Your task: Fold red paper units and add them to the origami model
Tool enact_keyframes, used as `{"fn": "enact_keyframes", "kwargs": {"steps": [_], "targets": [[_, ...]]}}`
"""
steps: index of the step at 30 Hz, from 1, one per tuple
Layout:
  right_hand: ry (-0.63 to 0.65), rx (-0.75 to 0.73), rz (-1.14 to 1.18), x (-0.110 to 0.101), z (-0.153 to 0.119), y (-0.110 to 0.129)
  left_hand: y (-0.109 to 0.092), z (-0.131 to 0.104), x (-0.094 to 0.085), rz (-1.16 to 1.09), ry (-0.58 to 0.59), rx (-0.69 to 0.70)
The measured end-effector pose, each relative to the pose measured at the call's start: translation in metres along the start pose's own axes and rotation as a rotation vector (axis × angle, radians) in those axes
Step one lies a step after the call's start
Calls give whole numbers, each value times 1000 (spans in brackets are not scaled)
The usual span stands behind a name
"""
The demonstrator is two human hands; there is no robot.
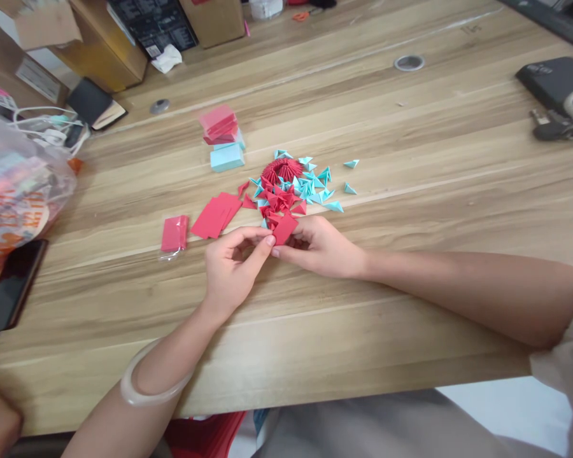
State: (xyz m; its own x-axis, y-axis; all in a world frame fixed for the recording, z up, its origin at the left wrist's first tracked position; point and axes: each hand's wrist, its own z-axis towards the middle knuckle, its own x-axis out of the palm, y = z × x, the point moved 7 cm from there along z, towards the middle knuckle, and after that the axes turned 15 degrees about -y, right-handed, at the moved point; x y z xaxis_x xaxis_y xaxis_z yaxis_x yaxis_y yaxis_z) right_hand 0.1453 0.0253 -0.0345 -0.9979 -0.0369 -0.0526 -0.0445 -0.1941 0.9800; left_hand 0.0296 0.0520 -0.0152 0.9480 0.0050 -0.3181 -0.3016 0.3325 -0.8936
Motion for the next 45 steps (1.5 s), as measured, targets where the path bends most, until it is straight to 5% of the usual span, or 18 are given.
{"fn": "enact_keyframes", "kwargs": {"steps": [13,22,29,45], "targets": [[-14,-41,-23,0,1,5,-2,-1,-1,2,-10,47],[-15,-97,-111,-1,0,8,4,1,8,-19,137,-6],[-6,-106,-163,-2,0,7,1,0,13,63,243,86],[-11,-115,-164,-1,0,9,1,-1,13,119,270,119]]}}
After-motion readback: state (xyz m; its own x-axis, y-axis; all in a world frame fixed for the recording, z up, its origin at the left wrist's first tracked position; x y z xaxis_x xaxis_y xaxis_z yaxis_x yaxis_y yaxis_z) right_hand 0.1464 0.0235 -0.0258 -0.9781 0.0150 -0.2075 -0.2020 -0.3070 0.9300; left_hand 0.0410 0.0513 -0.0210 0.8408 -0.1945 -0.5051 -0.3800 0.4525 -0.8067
